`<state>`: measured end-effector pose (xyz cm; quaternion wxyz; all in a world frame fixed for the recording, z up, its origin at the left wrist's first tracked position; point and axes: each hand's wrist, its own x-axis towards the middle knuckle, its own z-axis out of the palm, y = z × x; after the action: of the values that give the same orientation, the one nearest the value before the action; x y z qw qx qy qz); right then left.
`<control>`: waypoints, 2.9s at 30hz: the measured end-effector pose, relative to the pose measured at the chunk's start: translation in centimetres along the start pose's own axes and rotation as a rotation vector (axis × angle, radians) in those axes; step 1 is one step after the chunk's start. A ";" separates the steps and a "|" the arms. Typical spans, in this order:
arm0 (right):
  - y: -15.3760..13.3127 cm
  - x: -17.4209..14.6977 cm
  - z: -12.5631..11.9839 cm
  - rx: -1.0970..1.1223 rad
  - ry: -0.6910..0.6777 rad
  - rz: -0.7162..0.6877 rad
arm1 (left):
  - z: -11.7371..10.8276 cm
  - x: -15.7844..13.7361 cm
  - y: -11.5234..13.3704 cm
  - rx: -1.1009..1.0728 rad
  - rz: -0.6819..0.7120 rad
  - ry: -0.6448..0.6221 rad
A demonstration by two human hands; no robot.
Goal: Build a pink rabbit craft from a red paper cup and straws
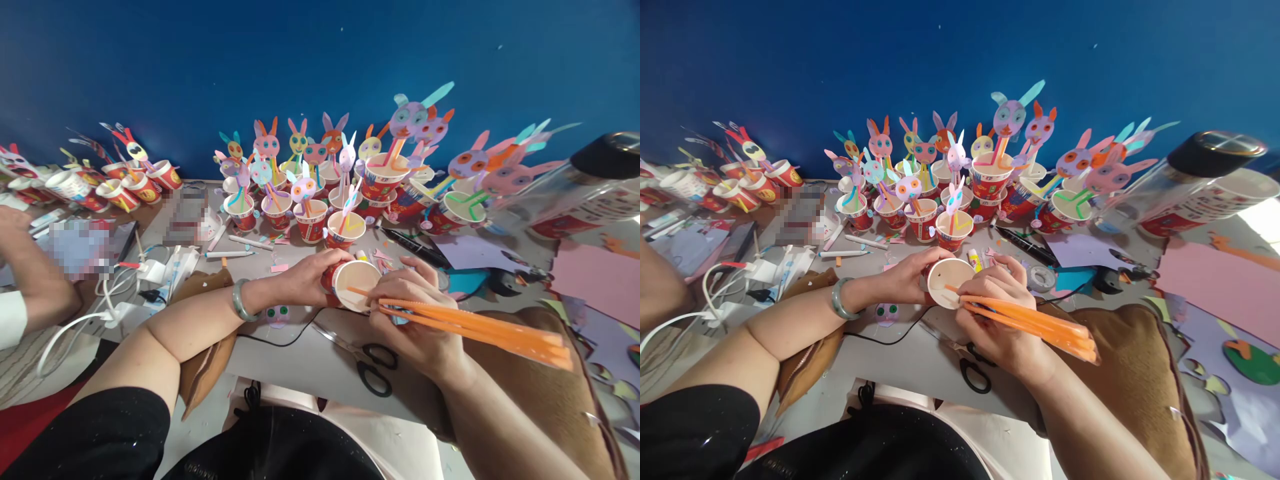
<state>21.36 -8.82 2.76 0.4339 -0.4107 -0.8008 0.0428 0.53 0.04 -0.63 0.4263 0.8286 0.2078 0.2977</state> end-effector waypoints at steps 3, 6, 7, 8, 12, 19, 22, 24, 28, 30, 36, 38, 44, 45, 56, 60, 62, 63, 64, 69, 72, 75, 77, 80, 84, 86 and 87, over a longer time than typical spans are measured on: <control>-0.3 -0.1 0.1 0.019 0.002 -0.028 | -0.1 0.0 0.3 -0.001 -0.022 -0.012; -0.6 0.0 0.1 0.044 -0.011 -0.036 | -0.1 -0.1 0.4 -0.001 -0.038 -0.030; -0.6 0.0 0.2 0.053 -0.023 -0.031 | -0.1 -0.1 0.4 -0.001 -0.038 -0.030; -0.7 0.0 0.2 0.063 -0.045 -0.029 | 0.0 -0.1 0.4 -0.003 -0.035 -0.025; -0.6 -0.2 0.2 0.106 -0.126 -0.067 | 0.2 -0.1 0.2 -0.021 -0.021 -0.015; 0.3 -0.3 0.3 0.073 -0.032 0.038 | 0.0 -0.2 0.3 0.024 -0.138 -0.080; 0.6 -0.3 0.4 0.068 0.061 0.216 | -0.2 -0.2 0.4 0.049 -0.215 -0.124; 1.0 -0.3 0.6 0.135 0.120 0.354 | -0.2 -0.2 0.3 0.058 -0.246 -0.133; 1.6 -0.6 1.1 0.348 0.225 0.531 | -0.3 -0.1 0.0 0.065 -0.205 -0.119; 1.7 -0.7 1.2 0.404 0.205 0.544 | -0.2 -0.1 -0.3 0.084 -0.191 -0.115; 1.7 -0.9 1.8 0.303 -0.074 0.441 | 0.3 -0.3 -1.8 0.082 -0.204 -0.053; 2.0 -1.0 2.0 0.270 -0.128 0.390 | 0.2 -0.3 -2.2 0.035 -0.170 -0.043; 3.1 -1.0 2.6 0.206 -0.183 0.318 | -0.2 -0.4 -1.3 -0.188 -0.210 0.004; 3.2 -0.9 2.6 0.198 -0.194 0.307 | -0.3 -0.4 -1.0 -0.201 -0.206 0.022; 2.3 -1.0 2.2 0.081 -0.004 0.387 | -0.6 -0.4 0.1 0.149 -0.086 0.141; 2.6 -1.1 2.0 -0.229 -0.251 0.366 | -0.6 -0.6 0.6 0.320 -0.115 0.241; 2.5 -0.9 2.1 -0.372 -0.461 0.380 | -0.4 -0.7 0.8 0.370 -0.117 0.252; 2.4 -0.7 2.2 -0.423 -0.560 0.396 | -0.4 -0.7 0.9 0.383 -0.116 0.246; 2.3 -0.6 2.4 -0.460 -0.647 0.413 | -0.3 -0.7 1.0 0.390 -0.115 0.230; 2.3 0.1 2.6 -0.541 -0.852 0.466 | -0.2 -0.9 1.3 0.428 -0.147 0.101; 2.6 0.2 2.2 -0.596 -0.823 0.476 | -0.2 -1.0 1.4 0.482 -0.170 0.064; 2.7 0.1 1.9 -0.606 -0.766 0.483 | -0.2 -1.0 1.6 0.531 -0.193 0.089; 2.5 -0.1 1.9 -0.514 -0.728 0.437 | -0.3 -1.0 1.8 0.539 -0.196 0.139; 2.1 -0.5 1.9 -0.262 -0.698 0.325 | -0.3 -0.9 2.1 0.522 -0.165 0.231; 1.2 -0.7 1.8 -0.041 -0.801 0.304 | -0.4 -0.9 2.2 0.520 -0.148 0.272; 0.6 -0.6 1.7 -0.029 -0.882 0.299 | -0.4 -0.9 2.2 0.525 -0.153 0.260; 0.4 -0.6 1.7 -0.048 -0.914 0.294 | -0.4 -0.9 2.1 0.527 -0.153 0.252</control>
<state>20.56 -8.54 1.18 0.0172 -0.4686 -0.8437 0.2614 -0.25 -1.42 1.04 0.1887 0.8490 0.3909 0.3013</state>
